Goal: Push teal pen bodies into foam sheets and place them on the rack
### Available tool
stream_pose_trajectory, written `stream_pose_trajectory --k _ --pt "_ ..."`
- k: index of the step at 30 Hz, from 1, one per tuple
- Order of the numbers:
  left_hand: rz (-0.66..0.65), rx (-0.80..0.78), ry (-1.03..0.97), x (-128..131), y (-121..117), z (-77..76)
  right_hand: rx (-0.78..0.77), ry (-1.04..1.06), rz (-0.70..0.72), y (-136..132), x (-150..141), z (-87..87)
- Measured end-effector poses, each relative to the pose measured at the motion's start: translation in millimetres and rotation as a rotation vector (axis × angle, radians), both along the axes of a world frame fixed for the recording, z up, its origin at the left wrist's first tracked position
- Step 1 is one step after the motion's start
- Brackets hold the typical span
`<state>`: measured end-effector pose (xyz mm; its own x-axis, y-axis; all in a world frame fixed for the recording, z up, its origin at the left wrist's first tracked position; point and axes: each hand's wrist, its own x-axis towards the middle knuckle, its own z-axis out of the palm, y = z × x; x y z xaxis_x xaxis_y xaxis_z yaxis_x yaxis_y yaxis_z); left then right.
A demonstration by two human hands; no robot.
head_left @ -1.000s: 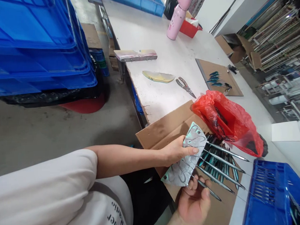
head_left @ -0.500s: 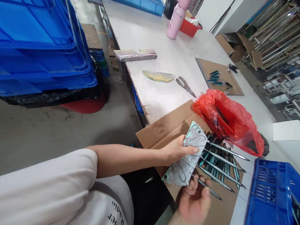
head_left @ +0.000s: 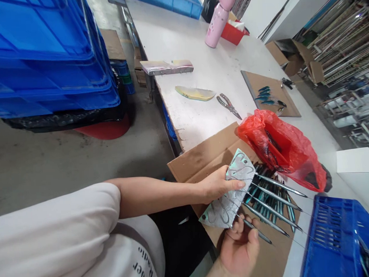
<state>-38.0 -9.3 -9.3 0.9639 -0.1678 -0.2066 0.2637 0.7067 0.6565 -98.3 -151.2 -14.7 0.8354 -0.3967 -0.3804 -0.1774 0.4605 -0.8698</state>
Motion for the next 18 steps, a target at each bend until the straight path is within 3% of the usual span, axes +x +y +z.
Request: stream_pose_trajectory --k 18 --pt "-0.026 0.007 -0.029 0.7 -0.4 -2.0 0.011 -0.024 -0.001 1.0 -1.5 1.7"
